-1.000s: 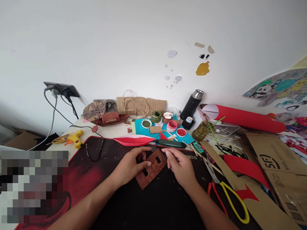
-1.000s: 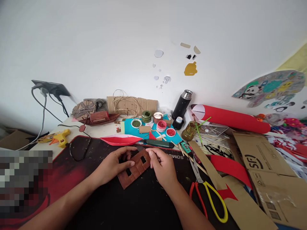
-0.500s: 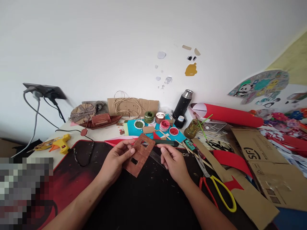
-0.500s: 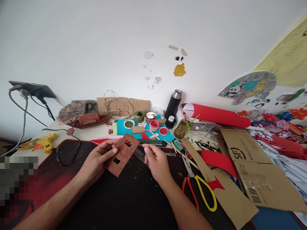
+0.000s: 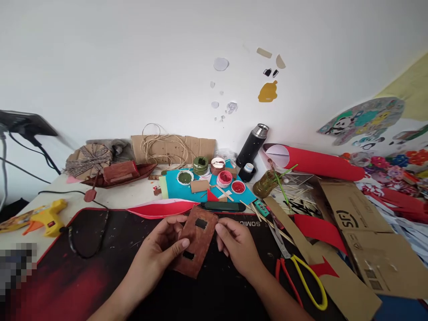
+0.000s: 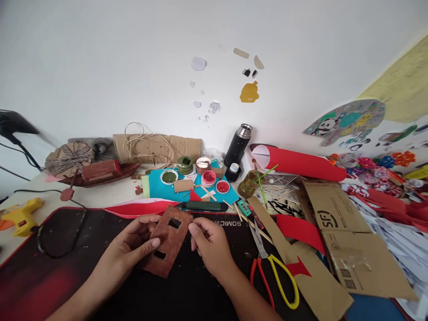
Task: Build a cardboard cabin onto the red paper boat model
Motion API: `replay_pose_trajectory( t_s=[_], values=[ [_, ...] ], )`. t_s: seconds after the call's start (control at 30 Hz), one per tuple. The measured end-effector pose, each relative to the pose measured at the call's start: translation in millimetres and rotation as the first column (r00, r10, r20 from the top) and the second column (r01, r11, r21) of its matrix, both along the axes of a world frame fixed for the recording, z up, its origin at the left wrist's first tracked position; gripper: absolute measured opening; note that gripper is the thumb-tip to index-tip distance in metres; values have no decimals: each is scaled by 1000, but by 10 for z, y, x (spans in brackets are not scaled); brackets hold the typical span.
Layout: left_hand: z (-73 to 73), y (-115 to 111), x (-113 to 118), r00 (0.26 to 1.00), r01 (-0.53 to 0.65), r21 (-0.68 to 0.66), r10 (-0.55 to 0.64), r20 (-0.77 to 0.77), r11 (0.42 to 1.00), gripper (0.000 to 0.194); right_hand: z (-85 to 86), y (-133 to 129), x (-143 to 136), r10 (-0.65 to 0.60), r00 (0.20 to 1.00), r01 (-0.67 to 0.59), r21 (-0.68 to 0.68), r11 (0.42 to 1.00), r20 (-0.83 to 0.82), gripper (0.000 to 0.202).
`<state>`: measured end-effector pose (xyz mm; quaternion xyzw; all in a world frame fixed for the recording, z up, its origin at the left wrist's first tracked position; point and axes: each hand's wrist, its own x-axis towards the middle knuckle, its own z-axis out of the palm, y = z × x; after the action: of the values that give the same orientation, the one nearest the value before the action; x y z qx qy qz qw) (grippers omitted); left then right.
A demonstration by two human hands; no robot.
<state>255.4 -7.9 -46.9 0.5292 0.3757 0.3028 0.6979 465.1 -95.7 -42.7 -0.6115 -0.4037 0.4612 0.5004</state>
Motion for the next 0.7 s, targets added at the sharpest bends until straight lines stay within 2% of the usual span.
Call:
replay_pose_trajectory(
  t_s=[0.13, 0.27, 0.37, 0.47, 0.6, 0.7],
  values=[
    [5, 5, 45, 1000, 17, 65, -19, 23, 998, 51, 38, -5, -17, -18, 1000, 18, 49, 999, 3, 50],
    [-10, 27, 108, 997, 21, 97, -27, 65, 995, 52, 39, -15, -42, 16, 999, -21, 93, 995, 52, 51],
    [-35, 27, 127, 993, 44, 94, -53, 105, 995, 54, 26, -15, -41, 16, 995, -27, 118, 993, 100, 54],
    [-51, 22, 108, 990, 56, 89, -67, 125, 994, 55, 22, -11, -31, 12, 997, -23, 146, 989, 77, 53],
    [-38, 37, 87, 982, 45, 47, -53, 183, 998, 51, 28, 0, 10, -22, 998, 12, 186, 982, 55, 52],
    [-32, 57, 97, 978, 82, 16, -83, 192, 997, 44, 23, 14, 60, -49, 998, 38, 197, 980, 50, 53]
  ],
)
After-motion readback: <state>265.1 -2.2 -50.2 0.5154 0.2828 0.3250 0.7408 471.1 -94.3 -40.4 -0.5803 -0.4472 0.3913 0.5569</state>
